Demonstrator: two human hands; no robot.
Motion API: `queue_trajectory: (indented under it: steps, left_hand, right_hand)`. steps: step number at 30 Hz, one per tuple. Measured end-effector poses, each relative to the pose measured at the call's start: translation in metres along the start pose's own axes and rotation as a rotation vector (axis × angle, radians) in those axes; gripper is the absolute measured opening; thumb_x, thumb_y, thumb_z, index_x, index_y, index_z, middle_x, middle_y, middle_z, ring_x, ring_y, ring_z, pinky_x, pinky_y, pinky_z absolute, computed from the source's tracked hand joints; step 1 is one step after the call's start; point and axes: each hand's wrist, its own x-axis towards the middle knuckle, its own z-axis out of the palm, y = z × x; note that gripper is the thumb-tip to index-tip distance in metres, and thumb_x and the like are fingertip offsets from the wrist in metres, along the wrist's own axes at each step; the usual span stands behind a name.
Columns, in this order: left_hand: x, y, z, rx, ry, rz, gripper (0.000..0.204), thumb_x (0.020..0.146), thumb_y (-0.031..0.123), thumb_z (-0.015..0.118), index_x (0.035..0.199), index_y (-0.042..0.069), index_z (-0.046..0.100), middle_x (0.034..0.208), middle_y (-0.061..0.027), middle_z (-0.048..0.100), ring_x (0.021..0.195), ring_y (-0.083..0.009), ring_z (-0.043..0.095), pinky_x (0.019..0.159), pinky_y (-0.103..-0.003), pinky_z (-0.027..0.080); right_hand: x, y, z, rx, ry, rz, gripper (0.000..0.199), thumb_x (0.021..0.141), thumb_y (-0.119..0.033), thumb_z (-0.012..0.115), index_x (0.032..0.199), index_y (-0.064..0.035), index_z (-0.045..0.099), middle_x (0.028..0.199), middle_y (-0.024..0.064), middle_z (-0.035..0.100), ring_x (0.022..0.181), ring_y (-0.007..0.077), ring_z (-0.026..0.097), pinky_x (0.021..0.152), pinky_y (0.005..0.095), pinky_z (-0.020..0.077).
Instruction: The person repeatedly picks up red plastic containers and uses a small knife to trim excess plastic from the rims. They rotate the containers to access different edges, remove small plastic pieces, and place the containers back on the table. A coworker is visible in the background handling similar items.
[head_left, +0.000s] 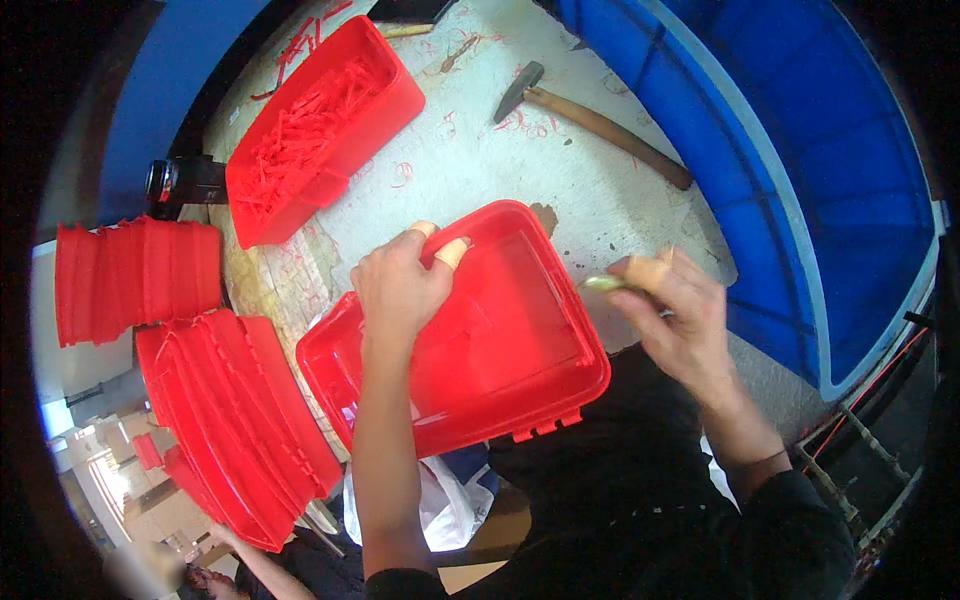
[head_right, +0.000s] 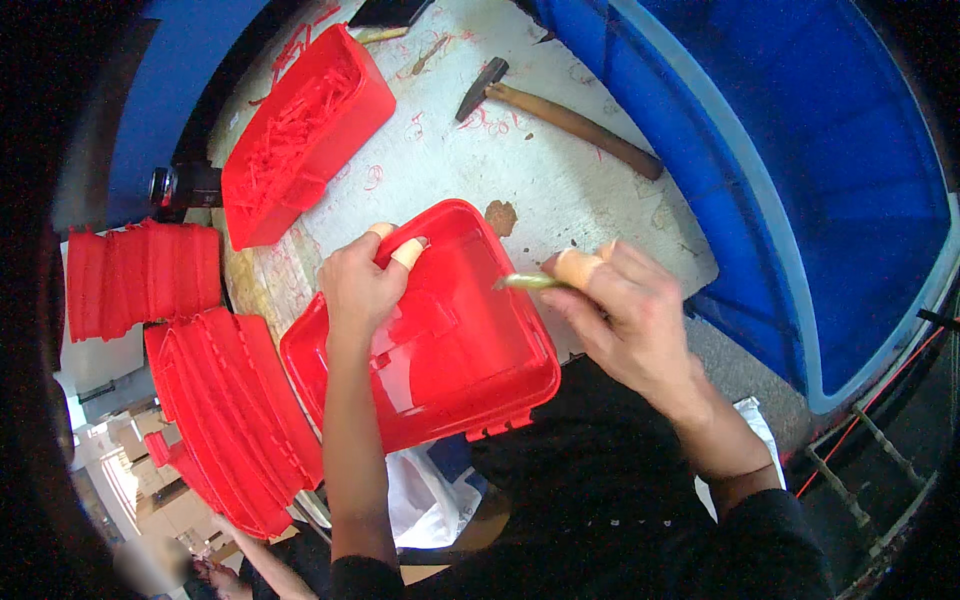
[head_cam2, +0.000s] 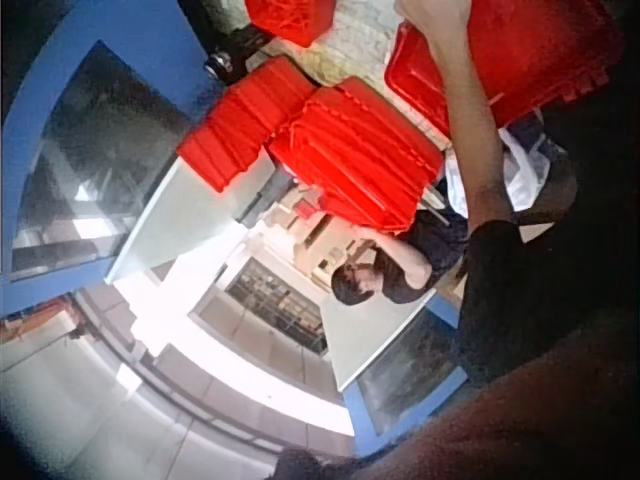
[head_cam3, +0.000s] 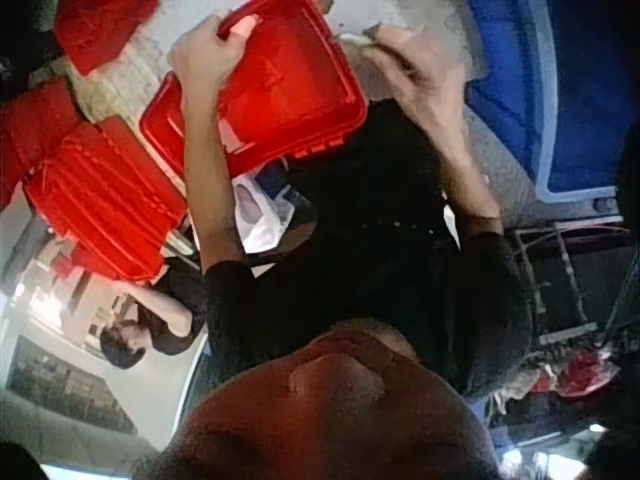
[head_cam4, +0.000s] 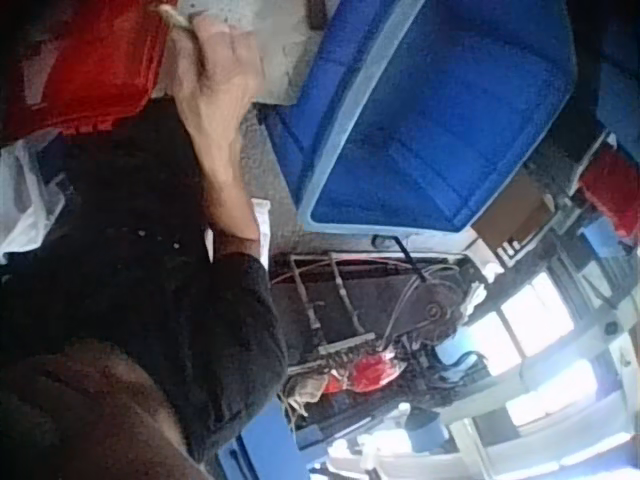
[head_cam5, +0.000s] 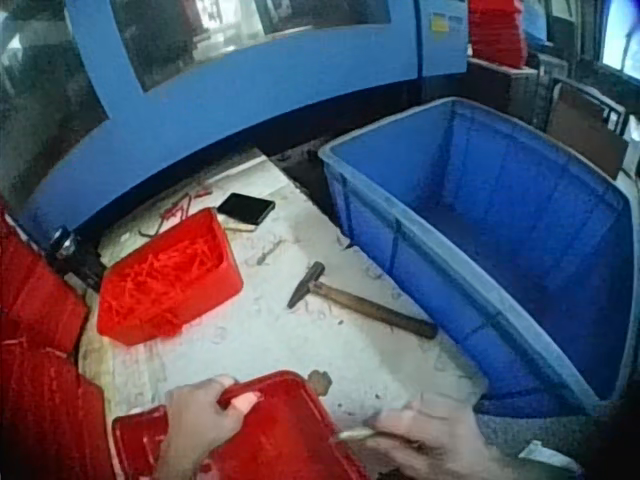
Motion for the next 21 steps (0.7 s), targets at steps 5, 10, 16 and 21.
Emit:
queue_trajectory:
  steps: [5, 10, 16, 21]
  left_hand:
    - [0.0, 0.0, -0.001, -0.007, -0.004, -0.032, 0.04, 0.082, 0.047, 0.077, 0.097, 0.01, 0.073, 0.065, -0.0164, 0.066, 0.064, -0.0356, 0.066, 0.061, -0.044, 0.048]
    - [-0.001, 0.002, -0.001, 0.0, -0.017, -0.067, 0.039, 0.082, 0.045, 0.077, 0.098, 0.01, 0.073, 0.069, -0.017, 0.067, 0.065, -0.0358, 0.066, 0.062, -0.043, 0.049]
    - [0.001, 0.001, -0.001, 0.002, 0.004, -0.036, 0.039, 0.081, 0.045, 0.077, 0.099, 0.01, 0.073, 0.071, -0.0174, 0.068, 0.067, -0.0362, 0.066, 0.064, -0.043, 0.049]
    - [0.001, -0.001, 0.003, 0.026, 0.001, -0.051, 0.039, 0.081, 0.044, 0.077, 0.098, 0.01, 0.073, 0.072, -0.0174, 0.068, 0.068, -0.0358, 0.067, 0.063, -0.042, 0.05]
  right_hand:
    - [-0.021, 0.003, -0.014, 0.794, -0.146, 0.406, 0.021, 0.097, -0.012, 0.062, 0.116, -0.0023, 0.06, 0.09, 0.0076, 0.07, 0.088, 0.0149, 0.067, 0.078, 0.0266, 0.0514]
    - [-0.029, 0.01, -0.004, 0.993, -0.31, 0.504, 0.024, 0.1, -0.012, 0.055, 0.123, -0.0052, 0.051, 0.094, 0.0066, 0.066, 0.083, 0.014, 0.065, 0.075, 0.0288, 0.0498]
    - [-0.015, 0.014, 0.017, 0.669, -0.405, 0.477, 0.021, 0.105, -0.022, 0.048, 0.111, -0.0036, 0.057, 0.083, 0.0062, 0.062, 0.075, 0.0131, 0.058, 0.069, 0.0306, 0.0466]
    - [0.011, 0.018, 0.031, 0.713, -0.416, 0.594, 0.025, 0.106, -0.025, 0.047, 0.106, -0.0032, 0.059, 0.078, 0.0047, 0.06, 0.075, 0.0109, 0.055, 0.07, 0.0304, 0.0465]
